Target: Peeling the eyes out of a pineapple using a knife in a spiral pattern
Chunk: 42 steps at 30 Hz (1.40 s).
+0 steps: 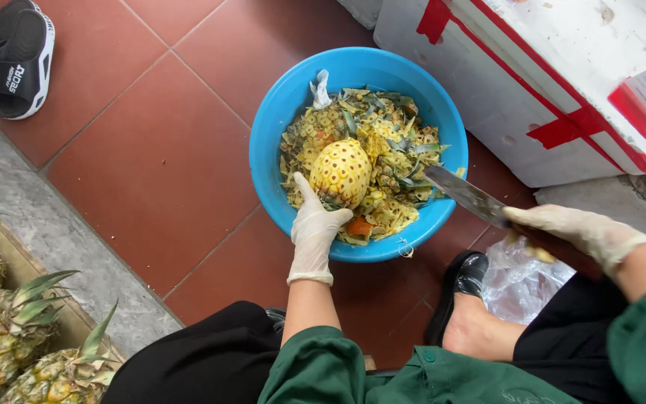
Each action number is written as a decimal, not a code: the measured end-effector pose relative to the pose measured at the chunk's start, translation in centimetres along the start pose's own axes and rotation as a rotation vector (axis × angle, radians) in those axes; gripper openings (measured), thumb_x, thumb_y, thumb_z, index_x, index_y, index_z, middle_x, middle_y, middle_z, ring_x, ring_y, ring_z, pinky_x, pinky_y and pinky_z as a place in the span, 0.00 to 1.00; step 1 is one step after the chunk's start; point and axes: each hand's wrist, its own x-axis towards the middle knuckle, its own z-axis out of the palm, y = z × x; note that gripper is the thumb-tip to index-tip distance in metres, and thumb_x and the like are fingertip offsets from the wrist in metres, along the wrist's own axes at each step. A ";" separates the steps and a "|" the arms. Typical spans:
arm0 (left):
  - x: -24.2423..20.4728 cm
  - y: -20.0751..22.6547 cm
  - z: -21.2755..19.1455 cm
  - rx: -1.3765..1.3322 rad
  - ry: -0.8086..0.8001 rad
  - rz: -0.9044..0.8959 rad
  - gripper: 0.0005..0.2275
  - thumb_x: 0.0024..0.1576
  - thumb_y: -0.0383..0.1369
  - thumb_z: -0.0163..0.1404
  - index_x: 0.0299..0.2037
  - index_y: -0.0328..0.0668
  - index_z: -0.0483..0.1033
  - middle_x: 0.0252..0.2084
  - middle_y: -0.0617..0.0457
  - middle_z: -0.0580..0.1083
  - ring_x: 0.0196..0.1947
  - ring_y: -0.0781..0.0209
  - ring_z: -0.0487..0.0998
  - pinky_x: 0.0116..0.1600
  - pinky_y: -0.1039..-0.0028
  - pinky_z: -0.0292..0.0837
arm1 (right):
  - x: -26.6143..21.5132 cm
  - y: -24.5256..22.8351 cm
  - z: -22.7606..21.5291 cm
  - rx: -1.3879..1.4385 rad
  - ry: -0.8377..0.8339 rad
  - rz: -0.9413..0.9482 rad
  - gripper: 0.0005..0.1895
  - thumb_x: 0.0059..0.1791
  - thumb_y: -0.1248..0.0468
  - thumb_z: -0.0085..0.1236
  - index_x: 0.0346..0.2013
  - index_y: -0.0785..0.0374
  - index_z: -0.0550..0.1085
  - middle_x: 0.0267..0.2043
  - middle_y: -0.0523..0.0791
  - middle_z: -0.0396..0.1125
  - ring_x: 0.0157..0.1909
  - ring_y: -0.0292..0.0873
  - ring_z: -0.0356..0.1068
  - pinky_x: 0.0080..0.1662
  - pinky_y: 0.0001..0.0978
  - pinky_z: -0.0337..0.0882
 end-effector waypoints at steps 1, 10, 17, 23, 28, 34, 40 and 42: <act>-0.2 -0.1 -0.1 0.000 -0.001 0.002 0.59 0.52 0.46 0.61 0.78 0.68 0.14 0.56 0.44 0.75 0.49 0.42 0.80 0.44 0.57 0.73 | -1.0 0.7 -0.7 0.001 0.002 0.000 0.37 0.56 0.43 0.51 0.37 0.83 0.79 0.22 0.61 0.64 0.13 0.51 0.58 0.19 0.41 0.59; 0.1 -0.5 0.2 -0.258 -0.049 0.049 0.60 0.50 0.36 0.63 0.77 0.69 0.14 0.72 0.40 0.64 0.64 0.40 0.72 0.61 0.53 0.70 | -3.2 4.5 -7.8 0.021 0.197 0.063 0.31 0.54 0.50 0.60 0.41 0.85 0.83 0.20 0.70 0.65 0.13 0.59 0.55 0.17 0.46 0.53; 0.7 -0.8 0.7 -0.281 -0.029 0.040 0.60 0.49 0.34 0.63 0.78 0.69 0.17 0.70 0.40 0.65 0.65 0.39 0.71 0.64 0.52 0.68 | -2.7 -2.5 3.4 -0.635 0.518 -0.424 0.24 0.44 0.51 0.58 0.53 0.52 0.80 0.47 0.45 0.77 0.48 0.48 0.73 0.52 0.41 0.66; 3.1 -2.4 1.3 -0.257 -0.026 0.093 0.59 0.50 0.33 0.65 0.79 0.65 0.21 0.66 0.32 0.68 0.63 0.36 0.73 0.63 0.54 0.70 | 9.0 -0.7 4.9 -0.754 0.629 -0.613 0.28 0.44 0.48 0.66 0.58 0.44 0.77 0.53 0.44 0.73 0.60 0.48 0.72 0.62 0.42 0.71; 0.6 -0.7 0.2 -0.492 -0.066 0.058 0.62 0.48 0.25 0.63 0.77 0.72 0.17 0.80 0.45 0.49 0.70 0.41 0.67 0.62 0.54 0.72 | 1.0 -1.5 2.8 -0.770 0.422 -0.311 0.19 0.44 0.55 0.57 0.49 0.50 0.75 0.43 0.47 0.74 0.42 0.51 0.73 0.45 0.44 0.69; 1.7 -1.8 0.4 -0.667 -0.105 0.214 0.63 0.44 0.27 0.65 0.77 0.66 0.19 0.83 0.48 0.38 0.80 0.48 0.48 0.76 0.51 0.52 | 2.4 7.5 -9.7 -0.936 0.519 -0.116 0.37 0.43 0.49 0.68 0.67 0.39 0.73 0.61 0.41 0.79 0.59 0.48 0.79 0.56 0.36 0.73; 0.0 -0.4 0.2 -0.485 -0.108 0.103 0.58 0.51 0.22 0.56 0.77 0.76 0.17 0.77 0.42 0.54 0.31 0.54 0.71 0.32 0.66 0.67 | -6.0 2.0 -4.7 -0.684 0.633 -0.335 0.19 0.48 0.57 0.70 0.51 0.61 0.81 0.34 0.51 0.77 0.36 0.50 0.72 0.39 0.37 0.64; -0.4 -0.3 0.5 -0.542 -0.042 0.121 0.55 0.50 0.20 0.52 0.78 0.78 0.22 0.71 0.39 0.63 0.37 0.50 0.76 0.37 0.64 0.72 | -10.2 -2.1 0.0 -1.055 0.715 -0.161 0.25 0.48 0.36 0.52 0.47 0.47 0.78 0.47 0.45 0.81 0.49 0.52 0.81 0.50 0.40 0.73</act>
